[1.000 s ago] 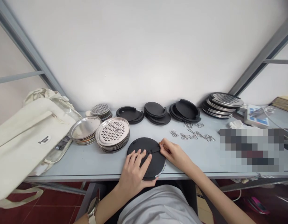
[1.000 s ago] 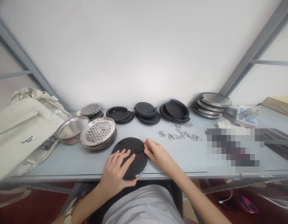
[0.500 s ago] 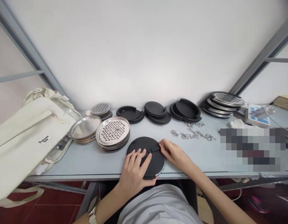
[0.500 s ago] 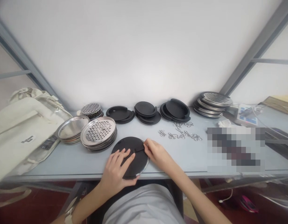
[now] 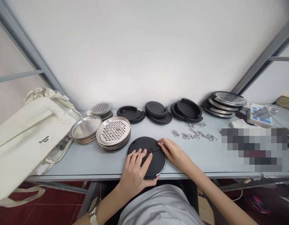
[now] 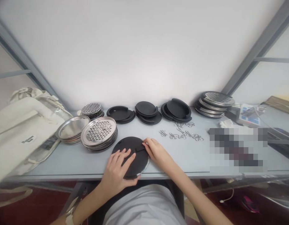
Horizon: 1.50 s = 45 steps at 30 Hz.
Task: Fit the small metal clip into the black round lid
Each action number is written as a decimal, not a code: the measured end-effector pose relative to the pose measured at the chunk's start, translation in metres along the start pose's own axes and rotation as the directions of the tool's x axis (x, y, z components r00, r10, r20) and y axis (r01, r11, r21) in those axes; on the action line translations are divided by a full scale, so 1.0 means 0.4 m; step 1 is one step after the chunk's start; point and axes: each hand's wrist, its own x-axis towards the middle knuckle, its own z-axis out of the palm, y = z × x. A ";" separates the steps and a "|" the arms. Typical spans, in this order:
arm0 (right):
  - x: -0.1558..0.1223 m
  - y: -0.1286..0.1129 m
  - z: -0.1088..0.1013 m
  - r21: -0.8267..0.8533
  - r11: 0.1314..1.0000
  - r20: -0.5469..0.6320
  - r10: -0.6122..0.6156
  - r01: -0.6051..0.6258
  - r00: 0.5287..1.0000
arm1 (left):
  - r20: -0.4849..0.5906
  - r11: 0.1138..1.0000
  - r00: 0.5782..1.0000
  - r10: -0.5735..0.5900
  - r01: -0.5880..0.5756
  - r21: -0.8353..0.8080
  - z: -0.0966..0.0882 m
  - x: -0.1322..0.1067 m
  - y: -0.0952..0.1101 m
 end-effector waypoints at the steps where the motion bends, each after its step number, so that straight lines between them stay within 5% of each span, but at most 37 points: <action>1: 0.000 -0.001 -0.001 0.003 1.000 0.007 0.002 -0.002 1.000 | 0.000 1.000 1.000 -0.001 0.001 0.001 0.000 0.000 0.000; 32: -0.004 -0.008 -0.001 -0.069 0.998 0.027 0.008 -0.006 1.000 | -0.004 0.999 1.000 0.014 -0.014 0.040 -0.001 0.002 0.000; 45: -0.006 0.002 -0.015 0.132 0.982 -0.096 0.150 -0.137 0.984 | 0.002 1.000 1.000 0.002 -0.002 0.006 -0.001 0.000 -0.001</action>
